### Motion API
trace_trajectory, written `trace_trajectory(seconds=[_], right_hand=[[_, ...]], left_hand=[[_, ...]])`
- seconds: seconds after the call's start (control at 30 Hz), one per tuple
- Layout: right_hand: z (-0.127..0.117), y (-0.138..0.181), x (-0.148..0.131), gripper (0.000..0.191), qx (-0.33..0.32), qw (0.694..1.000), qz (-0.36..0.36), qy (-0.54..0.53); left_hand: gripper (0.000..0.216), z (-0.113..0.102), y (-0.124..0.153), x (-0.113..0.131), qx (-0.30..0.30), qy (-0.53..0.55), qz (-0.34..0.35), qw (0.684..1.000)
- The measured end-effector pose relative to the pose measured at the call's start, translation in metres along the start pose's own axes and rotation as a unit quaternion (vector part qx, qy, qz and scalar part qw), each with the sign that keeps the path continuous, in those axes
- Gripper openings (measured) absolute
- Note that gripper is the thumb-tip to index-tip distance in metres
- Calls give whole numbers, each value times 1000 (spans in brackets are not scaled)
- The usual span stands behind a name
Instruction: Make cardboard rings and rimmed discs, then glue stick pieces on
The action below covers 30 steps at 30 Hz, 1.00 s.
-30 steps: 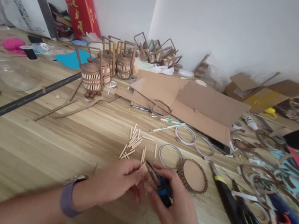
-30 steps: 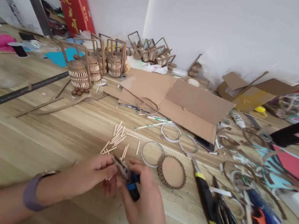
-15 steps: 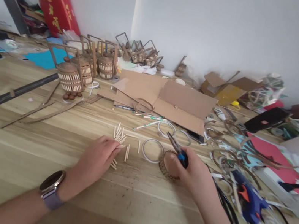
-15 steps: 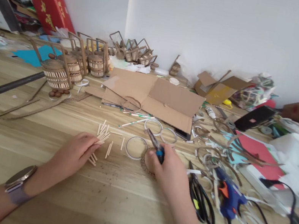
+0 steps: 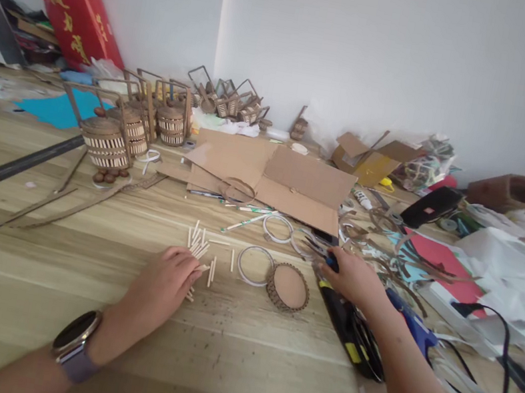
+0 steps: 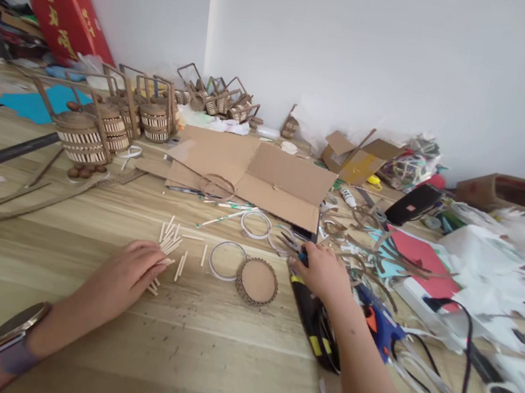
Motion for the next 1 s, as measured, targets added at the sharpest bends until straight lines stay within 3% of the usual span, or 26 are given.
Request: trace_trajectory(seconds=[0.27,0.63,0.8,0.93,1.0], right_hand=[[8,-23,18,36,-26,995,-91,-18],[15,-27,19,30,25,992,-111,-51],[-5,-3,26,32,90,994,-28,-63],[-22,35,70,45,118,984,119,-64],[-21,51,99,46,89,977,184,-59]], left_hand=[[27,1,1,1,6,3,16,1000],[28,5,2,1,12,9,18,1000],[25,3,2,0,13,5,19,1000],[26,1,2,1,17,2,20,1000],[27,1,3,2,21,-1,26,999]])
Point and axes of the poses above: each hand's wrist, its own y-axis away from the middle knuckle, its own z-axis out of the palm, x = y × z, the point moved 2 cm from there along -y, towards the middle knuckle, and after that the axes turned 13 degrees about z, right-handed, at the moved point
